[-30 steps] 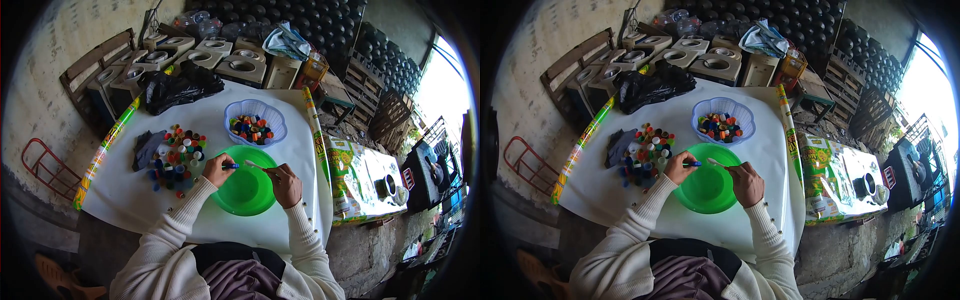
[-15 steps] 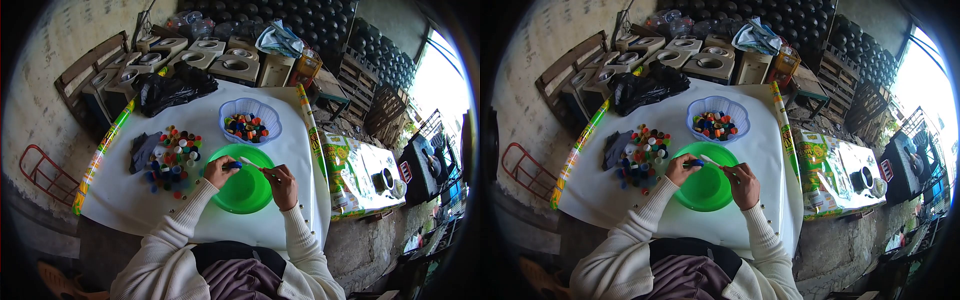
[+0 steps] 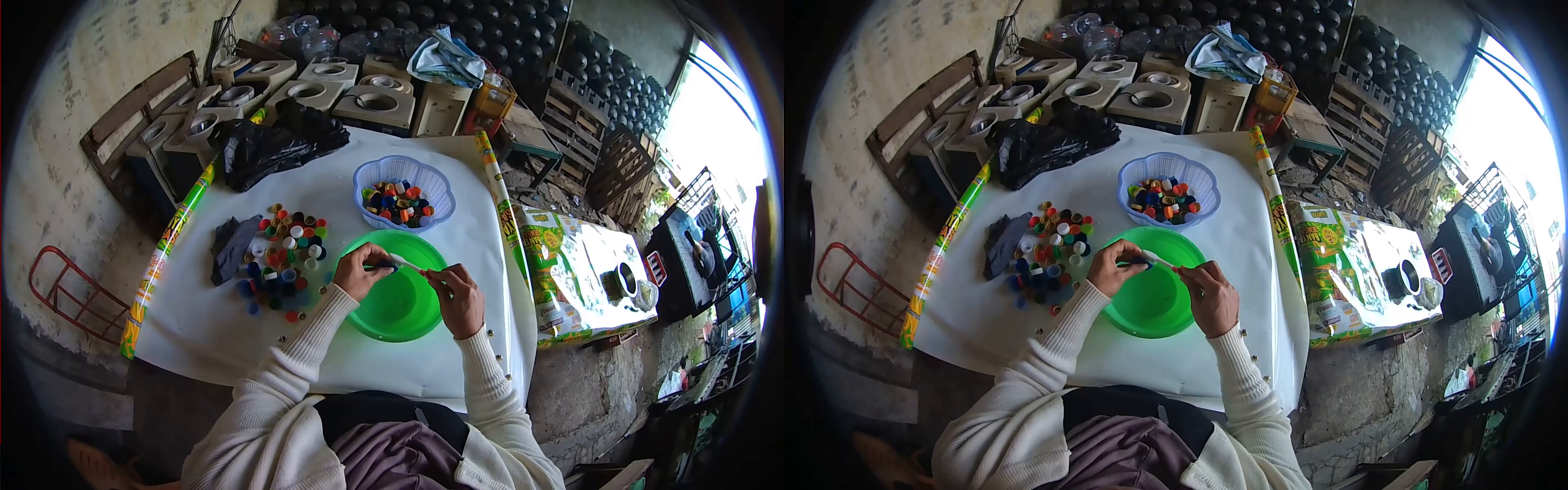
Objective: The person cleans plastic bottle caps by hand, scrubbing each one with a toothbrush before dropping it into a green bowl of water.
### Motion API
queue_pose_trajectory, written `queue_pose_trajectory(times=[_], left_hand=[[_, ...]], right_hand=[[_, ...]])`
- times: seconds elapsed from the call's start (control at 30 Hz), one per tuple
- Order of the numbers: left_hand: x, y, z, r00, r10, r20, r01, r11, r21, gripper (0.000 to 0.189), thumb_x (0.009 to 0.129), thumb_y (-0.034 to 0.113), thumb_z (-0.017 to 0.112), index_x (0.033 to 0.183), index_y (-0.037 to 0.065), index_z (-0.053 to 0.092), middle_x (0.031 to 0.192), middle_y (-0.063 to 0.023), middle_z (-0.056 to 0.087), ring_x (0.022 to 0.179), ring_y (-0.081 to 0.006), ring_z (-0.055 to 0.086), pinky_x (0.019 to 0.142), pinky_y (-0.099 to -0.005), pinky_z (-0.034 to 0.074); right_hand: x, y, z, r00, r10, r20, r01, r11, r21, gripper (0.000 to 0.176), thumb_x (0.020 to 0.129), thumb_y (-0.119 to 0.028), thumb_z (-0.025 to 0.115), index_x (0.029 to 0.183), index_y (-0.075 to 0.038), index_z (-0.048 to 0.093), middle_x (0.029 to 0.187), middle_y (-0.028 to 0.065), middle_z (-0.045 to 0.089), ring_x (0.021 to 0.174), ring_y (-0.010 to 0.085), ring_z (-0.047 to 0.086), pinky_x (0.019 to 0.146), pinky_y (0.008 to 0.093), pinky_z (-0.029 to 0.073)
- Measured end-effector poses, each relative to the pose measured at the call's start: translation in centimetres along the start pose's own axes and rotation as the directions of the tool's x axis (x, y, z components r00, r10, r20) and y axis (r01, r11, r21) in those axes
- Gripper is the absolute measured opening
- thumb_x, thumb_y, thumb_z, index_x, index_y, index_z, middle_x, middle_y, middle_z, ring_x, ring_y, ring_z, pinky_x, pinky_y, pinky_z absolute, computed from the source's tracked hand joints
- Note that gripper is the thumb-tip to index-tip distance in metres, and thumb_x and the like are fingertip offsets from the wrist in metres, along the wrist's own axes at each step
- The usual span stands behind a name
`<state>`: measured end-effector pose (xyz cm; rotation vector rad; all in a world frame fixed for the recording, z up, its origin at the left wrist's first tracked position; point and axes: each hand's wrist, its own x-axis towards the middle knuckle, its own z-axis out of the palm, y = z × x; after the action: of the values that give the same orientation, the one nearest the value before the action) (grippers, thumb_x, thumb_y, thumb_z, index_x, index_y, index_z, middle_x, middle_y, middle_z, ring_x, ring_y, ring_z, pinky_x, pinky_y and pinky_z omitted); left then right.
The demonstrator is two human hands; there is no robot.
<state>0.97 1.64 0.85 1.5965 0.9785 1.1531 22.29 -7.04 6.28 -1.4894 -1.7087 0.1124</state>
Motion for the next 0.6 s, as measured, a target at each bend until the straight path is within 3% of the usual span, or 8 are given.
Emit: queue_pose_trajectory(times=[0.07, 0.17, 0.27, 0.3, 0.37, 0.4, 0.53, 0.6], left_hand=[[-0.2, 0.4, 0.1, 1.0, 0.007, -0.005, -0.007, 1.0, 0.003, 0.026, 0.084, 0.007, 0.079, 0.106, 0.003, 0.066, 0.098, -0.0063, 0.075, 0.092, -0.0158, 0.072, 0.084, -0.0297, 0.057], [0.0, 0.9, -0.1, 0.999, 0.052, -0.004, -0.052, 0.996, 0.071, 0.024, 0.084, 0.007, 0.079, 0.103, 0.002, 0.066, 0.097, -0.0066, 0.075, 0.09, -0.016, 0.072, 0.082, -0.0292, 0.057], [-0.2, 0.4, 0.0, 0.999, 0.033, -0.016, -0.032, 0.995, 0.093, 0.022, 0.083, 0.007, 0.08, 0.1, 0.002, 0.066, 0.095, -0.0067, 0.074, 0.087, -0.0161, 0.072, 0.08, -0.0297, 0.057], [-0.2, 0.5, 0.0, 1.0, 0.004, -0.009, -0.003, 0.996, 0.089, 0.022, 0.083, 0.007, 0.08, 0.1, 0.001, 0.066, 0.095, -0.0067, 0.074, 0.086, -0.0161, 0.072, 0.079, -0.0298, 0.057], [0.0, 0.2, -0.2, 1.0, 0.006, 0.0, -0.006, 0.989, 0.149, 0.023, 0.083, 0.008, 0.08, 0.1, 0.002, 0.066, 0.093, -0.0062, 0.074, 0.084, -0.0163, 0.073, 0.078, -0.03, 0.057], [0.0, 0.0, -0.1, 1.0, 0.02, -0.009, -0.019, 0.99, 0.138, 0.023, 0.083, 0.008, 0.08, 0.1, 0.002, 0.066, 0.093, -0.0063, 0.074, 0.084, -0.0163, 0.073, 0.078, -0.03, 0.057], [-0.2, -0.1, 0.3, 0.999, 0.037, -0.018, -0.036, 0.999, 0.029, 0.024, 0.083, 0.008, 0.079, 0.102, 0.003, 0.067, 0.095, -0.0062, 0.074, 0.086, -0.0164, 0.073, 0.078, -0.0302, 0.057], [0.1, 0.2, 0.3, 0.999, 0.041, -0.008, -0.04, 0.999, 0.021, 0.024, 0.083, 0.008, 0.079, 0.103, 0.003, 0.067, 0.096, -0.0059, 0.074, 0.088, -0.0166, 0.073, 0.079, -0.0305, 0.056]], right_hand=[[0.0, 0.5, 0.3, 0.998, 0.052, 0.017, -0.051, 0.997, -0.055, 0.01, 0.091, -0.018, 0.072, 0.098, -0.011, 0.076, 0.088, 0.0051, 0.066, 0.07, 0.0249, 0.068, 0.059, 0.0373, 0.051], [-0.1, 0.1, 0.3, 0.996, 0.0, -0.084, 0.009, 0.994, 0.108, 0.01, 0.091, -0.018, 0.072, 0.098, -0.011, 0.075, 0.088, 0.0053, 0.065, 0.069, 0.0257, 0.067, 0.058, 0.0391, 0.05], [-0.4, -0.4, 0.1, 0.997, 0.08, 0.02, -0.079, 0.996, -0.036, 0.01, 0.09, -0.013, 0.073, 0.098, -0.009, 0.076, 0.088, 0.0065, 0.068, 0.069, 0.0217, 0.068, 0.059, 0.0328, 0.05], [-0.3, 0.0, 0.2, 0.997, 0.082, -0.014, -0.083, 0.994, -0.075, 0.01, 0.089, -0.013, 0.074, 0.098, -0.009, 0.077, 0.088, 0.0067, 0.068, 0.069, 0.0217, 0.068, 0.059, 0.0329, 0.05], [-0.6, -0.2, -0.1, 0.994, 0.103, -0.037, -0.102, 0.994, 0.033, 0.01, 0.089, -0.014, 0.074, 0.098, -0.009, 0.077, 0.088, 0.0063, 0.068, 0.068, 0.0224, 0.067, 0.06, 0.0338, 0.05], [-0.6, -0.4, -0.2, 0.992, 0.113, -0.047, -0.109, 0.99, 0.088, 0.01, 0.089, -0.015, 0.074, 0.098, -0.01, 0.077, 0.088, 0.0061, 0.068, 0.068, 0.0227, 0.067, 0.06, 0.0343, 0.05], [-0.8, 0.5, 0.3, 0.992, 0.124, -0.015, -0.125, 0.99, -0.068, 0.01, 0.088, -0.015, 0.075, 0.097, -0.01, 0.077, 0.088, 0.0049, 0.068, 0.068, 0.0213, 0.067, 0.06, 0.0337, 0.05], [-0.6, 0.2, -0.1, 0.994, 0.095, -0.052, -0.097, 0.995, -0.039, 0.01, 0.089, -0.017, 0.075, 0.097, -0.011, 0.076, 0.087, 0.0047, 0.067, 0.068, 0.0217, 0.067, 0.059, 0.0347, 0.05]])
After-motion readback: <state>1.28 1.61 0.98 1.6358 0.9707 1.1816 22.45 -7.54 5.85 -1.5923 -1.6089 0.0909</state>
